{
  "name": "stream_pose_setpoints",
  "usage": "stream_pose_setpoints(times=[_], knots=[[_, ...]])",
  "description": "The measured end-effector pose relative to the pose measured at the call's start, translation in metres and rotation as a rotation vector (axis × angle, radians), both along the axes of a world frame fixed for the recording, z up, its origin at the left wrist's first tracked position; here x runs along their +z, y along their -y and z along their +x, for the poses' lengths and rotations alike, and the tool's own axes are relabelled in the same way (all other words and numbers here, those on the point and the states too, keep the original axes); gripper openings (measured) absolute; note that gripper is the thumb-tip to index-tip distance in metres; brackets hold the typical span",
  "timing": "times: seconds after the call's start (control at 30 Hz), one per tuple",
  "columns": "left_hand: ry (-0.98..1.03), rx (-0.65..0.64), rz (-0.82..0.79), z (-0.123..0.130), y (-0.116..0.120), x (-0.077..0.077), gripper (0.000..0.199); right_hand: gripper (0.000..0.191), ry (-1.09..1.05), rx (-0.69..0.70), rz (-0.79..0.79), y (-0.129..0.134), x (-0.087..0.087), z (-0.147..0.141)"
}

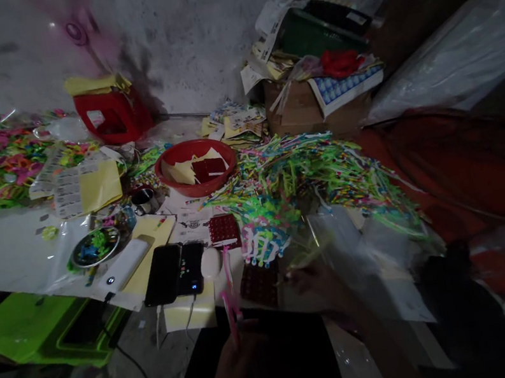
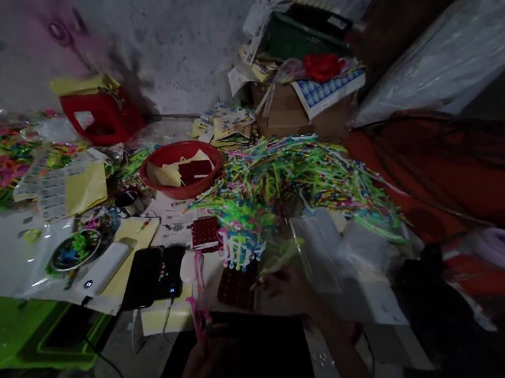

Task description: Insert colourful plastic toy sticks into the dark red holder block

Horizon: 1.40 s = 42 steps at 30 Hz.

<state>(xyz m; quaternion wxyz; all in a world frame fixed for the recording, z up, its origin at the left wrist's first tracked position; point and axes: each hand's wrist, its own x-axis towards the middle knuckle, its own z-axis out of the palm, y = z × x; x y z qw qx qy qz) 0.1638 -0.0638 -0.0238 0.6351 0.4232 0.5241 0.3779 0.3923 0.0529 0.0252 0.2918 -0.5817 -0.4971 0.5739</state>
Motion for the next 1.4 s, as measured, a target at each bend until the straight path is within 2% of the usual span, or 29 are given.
stream_pose_setpoints(times=[0.1, 0.17, 0.33, 0.47, 0.6, 0.8, 0.97, 1.2, 1.3, 1.4], knots=[[0.017, 0.049, -0.038, 0.001, 0.001, -0.01, 0.06, 0.04, 0.113, -0.056, 0.136, -0.024, -0.011, 0.011], [-0.003, 0.063, -0.075, 0.002, 0.002, -0.011, 0.06, 0.036, 0.199, -0.028, 0.214, -0.031, -0.018, 0.008], [-0.187, 0.046, 0.003, -0.003, 0.002, -0.005, 0.052, 0.033, 0.425, 0.099, 0.3, -0.029, -0.028, -0.007], [-0.239, 0.033, 0.005, -0.006, 0.002, -0.003, 0.05, 0.026, 0.584, 0.153, 0.334, -0.031, -0.03, -0.009], [-0.234, 0.036, 0.008, -0.003, 0.003, -0.001, 0.053, 0.02, 0.676, 0.202, 0.325, -0.039, -0.025, -0.012], [-0.228, 0.02, 0.049, 0.0, 0.004, 0.003, 0.046, 0.016, 0.822, 0.267, 0.334, -0.046, -0.003, -0.022], [-0.239, -0.031, 0.039, 0.002, 0.003, 0.008, 0.051, 0.015, 0.932, 0.296, 0.323, -0.044, 0.01, -0.029], [-0.257, -0.026, 0.071, 0.013, 0.005, 0.007, 0.054, 0.024, 1.028, 0.312, 0.28, -0.043, 0.015, -0.035], [-0.255, 0.007, 0.071, 0.016, 0.007, 0.004, 0.056, 0.023, 1.028, 0.323, 0.266, -0.047, 0.014, -0.035], [-0.263, -0.021, 0.079, 0.016, 0.008, 0.006, 0.052, 0.023, 0.993, 0.341, 0.263, -0.049, 0.012, -0.031]])
